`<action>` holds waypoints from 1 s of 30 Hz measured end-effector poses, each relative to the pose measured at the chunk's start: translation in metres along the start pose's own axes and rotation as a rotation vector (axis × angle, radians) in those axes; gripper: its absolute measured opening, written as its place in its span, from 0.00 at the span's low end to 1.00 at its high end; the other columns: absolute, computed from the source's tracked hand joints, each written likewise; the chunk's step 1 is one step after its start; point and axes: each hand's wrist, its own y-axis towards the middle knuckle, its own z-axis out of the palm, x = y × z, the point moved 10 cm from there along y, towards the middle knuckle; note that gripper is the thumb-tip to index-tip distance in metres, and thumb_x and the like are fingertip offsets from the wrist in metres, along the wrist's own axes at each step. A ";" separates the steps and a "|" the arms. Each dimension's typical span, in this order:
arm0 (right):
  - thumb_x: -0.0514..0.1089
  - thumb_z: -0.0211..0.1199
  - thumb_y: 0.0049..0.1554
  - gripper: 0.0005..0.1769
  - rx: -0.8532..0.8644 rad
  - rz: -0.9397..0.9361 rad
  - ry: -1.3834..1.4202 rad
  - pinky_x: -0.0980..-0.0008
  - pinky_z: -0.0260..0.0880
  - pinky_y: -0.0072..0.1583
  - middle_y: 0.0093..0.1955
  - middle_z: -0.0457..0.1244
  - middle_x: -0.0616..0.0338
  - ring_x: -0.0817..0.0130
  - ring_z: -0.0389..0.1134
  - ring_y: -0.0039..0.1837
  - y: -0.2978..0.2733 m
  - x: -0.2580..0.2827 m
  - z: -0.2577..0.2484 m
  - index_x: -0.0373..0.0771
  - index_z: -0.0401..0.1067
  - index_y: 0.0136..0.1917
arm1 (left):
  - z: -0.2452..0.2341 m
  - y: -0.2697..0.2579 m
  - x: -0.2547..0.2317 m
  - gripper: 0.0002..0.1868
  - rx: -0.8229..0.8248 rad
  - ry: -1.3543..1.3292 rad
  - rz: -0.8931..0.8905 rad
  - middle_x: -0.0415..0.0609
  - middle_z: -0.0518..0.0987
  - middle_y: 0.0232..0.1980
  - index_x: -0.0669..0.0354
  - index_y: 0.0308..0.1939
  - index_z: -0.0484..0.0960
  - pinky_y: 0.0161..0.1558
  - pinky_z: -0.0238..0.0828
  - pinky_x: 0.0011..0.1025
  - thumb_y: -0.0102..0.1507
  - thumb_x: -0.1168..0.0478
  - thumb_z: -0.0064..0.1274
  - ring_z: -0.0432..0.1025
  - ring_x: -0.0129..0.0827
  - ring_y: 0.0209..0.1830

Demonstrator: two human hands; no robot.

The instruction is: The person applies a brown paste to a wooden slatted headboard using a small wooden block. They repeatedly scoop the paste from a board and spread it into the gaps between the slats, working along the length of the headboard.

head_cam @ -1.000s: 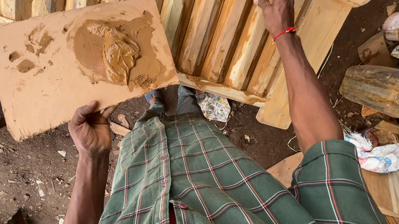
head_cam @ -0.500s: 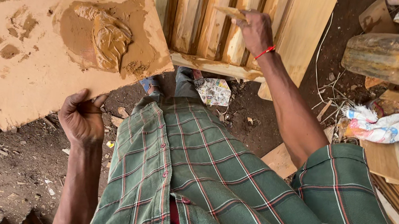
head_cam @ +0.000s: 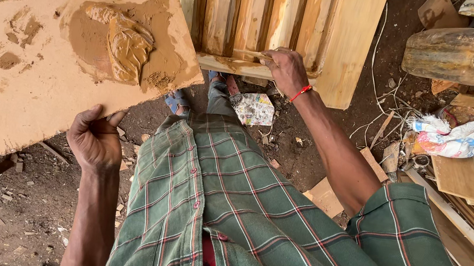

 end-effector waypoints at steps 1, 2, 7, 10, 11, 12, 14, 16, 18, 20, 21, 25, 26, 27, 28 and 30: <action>0.45 0.67 0.62 0.11 -0.039 -0.108 -0.022 0.64 0.73 0.48 0.45 0.71 0.51 0.68 0.70 0.44 0.000 0.014 -0.009 0.36 0.82 0.53 | 0.000 0.000 0.000 0.06 0.000 -0.003 -0.005 0.56 0.84 0.40 0.68 0.38 0.84 0.48 0.88 0.47 0.68 0.71 0.52 0.82 0.39 0.42; 0.47 0.68 0.63 0.15 0.039 0.149 0.028 0.60 0.71 0.45 0.45 0.70 0.46 0.61 0.69 0.42 0.002 -0.007 -0.008 0.30 0.79 0.51 | 0.000 0.000 0.000 0.06 -0.001 -0.006 -0.010 0.56 0.83 0.40 0.69 0.38 0.84 0.48 0.88 0.47 0.67 0.71 0.52 0.82 0.40 0.42; 0.45 0.76 0.50 0.19 -0.025 0.398 1.061 0.71 0.79 0.49 0.51 0.72 0.57 0.72 0.74 0.50 0.014 0.020 -0.043 0.38 0.78 0.53 | 0.011 -0.002 -0.003 0.06 0.029 0.004 -0.029 0.56 0.83 0.42 0.69 0.39 0.84 0.47 0.86 0.44 0.66 0.74 0.51 0.82 0.41 0.43; 0.42 0.75 0.55 0.19 -0.063 0.248 1.235 0.73 0.76 0.61 0.55 0.72 0.60 0.73 0.73 0.57 0.020 0.074 -0.074 0.34 0.76 0.58 | 0.024 -0.002 -0.001 0.05 0.061 0.024 -0.023 0.56 0.82 0.42 0.70 0.38 0.83 0.47 0.87 0.45 0.65 0.75 0.51 0.82 0.41 0.42; 0.40 0.72 0.61 0.19 -0.012 0.368 0.956 0.63 0.69 0.58 0.52 0.66 0.45 0.58 0.65 0.53 0.016 0.082 -0.070 0.21 0.71 0.55 | 0.026 -0.003 -0.001 0.05 0.072 0.027 -0.022 0.55 0.82 0.41 0.70 0.37 0.82 0.47 0.87 0.46 0.65 0.75 0.51 0.82 0.41 0.42; 0.38 0.68 0.67 0.24 0.033 0.477 0.675 0.52 0.62 0.55 0.49 0.60 0.30 0.42 0.57 0.49 0.011 0.088 -0.069 0.08 0.66 0.52 | 0.028 -0.002 0.002 0.04 0.079 0.005 -0.042 0.55 0.82 0.41 0.70 0.36 0.82 0.47 0.88 0.46 0.64 0.74 0.51 0.82 0.41 0.41; 0.38 0.63 0.71 0.22 0.070 0.372 0.552 0.51 0.60 0.58 0.51 0.59 0.30 0.41 0.57 0.51 0.012 0.132 -0.069 0.09 0.65 0.55 | 0.033 -0.001 0.013 0.04 0.090 -0.040 -0.077 0.54 0.82 0.39 0.70 0.34 0.82 0.46 0.90 0.46 0.62 0.74 0.52 0.82 0.40 0.40; 0.40 0.60 0.68 0.16 0.057 -0.037 0.867 0.68 0.72 0.68 0.62 0.68 0.59 0.71 0.70 0.62 0.008 0.212 -0.067 0.37 0.73 0.68 | 0.036 0.000 0.027 0.04 0.099 -0.058 -0.120 0.53 0.82 0.37 0.70 0.32 0.82 0.44 0.90 0.45 0.60 0.73 0.51 0.82 0.40 0.37; 0.30 0.61 0.60 0.23 -0.253 -0.467 0.010 0.61 0.67 0.70 0.65 0.67 0.58 0.54 0.65 0.64 -0.016 0.292 -0.075 0.45 0.76 0.67 | 0.033 0.000 0.035 0.03 0.066 -0.045 -0.144 0.55 0.82 0.38 0.71 0.34 0.82 0.42 0.87 0.42 0.62 0.74 0.53 0.80 0.40 0.36; 0.27 0.57 0.58 0.27 -0.208 -0.563 -0.104 0.59 0.62 0.69 0.67 0.68 0.54 0.57 0.64 0.64 -0.031 0.334 -0.053 0.41 0.74 0.69 | 0.029 0.000 0.042 0.02 -0.010 -0.002 -0.145 0.58 0.81 0.41 0.73 0.40 0.83 0.40 0.78 0.35 0.66 0.77 0.56 0.76 0.38 0.36; 0.28 0.58 0.60 0.26 -0.182 -0.590 -0.089 0.57 0.59 0.71 0.68 0.68 0.55 0.60 0.64 0.66 -0.037 0.347 -0.046 0.41 0.73 0.69 | 0.031 0.000 0.045 0.02 -0.004 -0.070 -0.179 0.58 0.81 0.40 0.73 0.39 0.83 0.42 0.81 0.36 0.65 0.77 0.56 0.76 0.39 0.35; 0.26 0.58 0.56 0.28 -0.011 -0.675 -0.091 0.55 0.54 0.72 0.68 0.68 0.58 0.68 0.65 0.70 -0.054 0.353 -0.036 0.43 0.75 0.67 | 0.047 -0.005 0.049 0.02 0.022 -0.208 -0.253 0.57 0.80 0.39 0.74 0.35 0.81 0.46 0.88 0.42 0.60 0.76 0.53 0.80 0.43 0.37; 0.24 0.57 0.53 0.30 0.047 -0.691 -0.107 0.55 0.54 0.71 0.67 0.69 0.58 0.69 0.65 0.70 -0.059 0.344 -0.037 0.43 0.77 0.65 | 0.049 -0.006 0.045 0.03 0.029 -0.209 -0.255 0.57 0.81 0.39 0.74 0.35 0.81 0.47 0.88 0.43 0.59 0.75 0.52 0.81 0.44 0.38; 0.26 0.58 0.55 0.27 0.074 -0.650 0.015 0.56 0.54 0.72 0.67 0.69 0.58 0.68 0.64 0.70 -0.062 0.329 -0.046 0.44 0.77 0.64 | 0.045 -0.008 0.037 0.03 0.011 -0.181 -0.229 0.57 0.81 0.39 0.74 0.35 0.80 0.48 0.89 0.45 0.59 0.76 0.52 0.81 0.45 0.38; 0.29 0.60 0.56 0.23 0.101 -0.608 0.136 0.57 0.54 0.72 0.67 0.69 0.58 0.66 0.63 0.70 -0.063 0.312 -0.054 0.46 0.76 0.63 | 0.040 -0.008 0.028 0.03 -0.008 -0.153 -0.204 0.57 0.81 0.39 0.74 0.35 0.80 0.49 0.89 0.47 0.58 0.76 0.52 0.82 0.46 0.38; 0.29 0.58 0.58 0.23 0.073 -0.474 0.199 0.56 0.54 0.74 0.66 0.69 0.57 0.61 0.64 0.70 -0.057 0.265 -0.080 0.45 0.77 0.62 | 0.035 -0.005 0.013 0.03 -0.029 -0.144 -0.162 0.58 0.81 0.40 0.74 0.35 0.80 0.51 0.89 0.50 0.59 0.76 0.51 0.82 0.46 0.40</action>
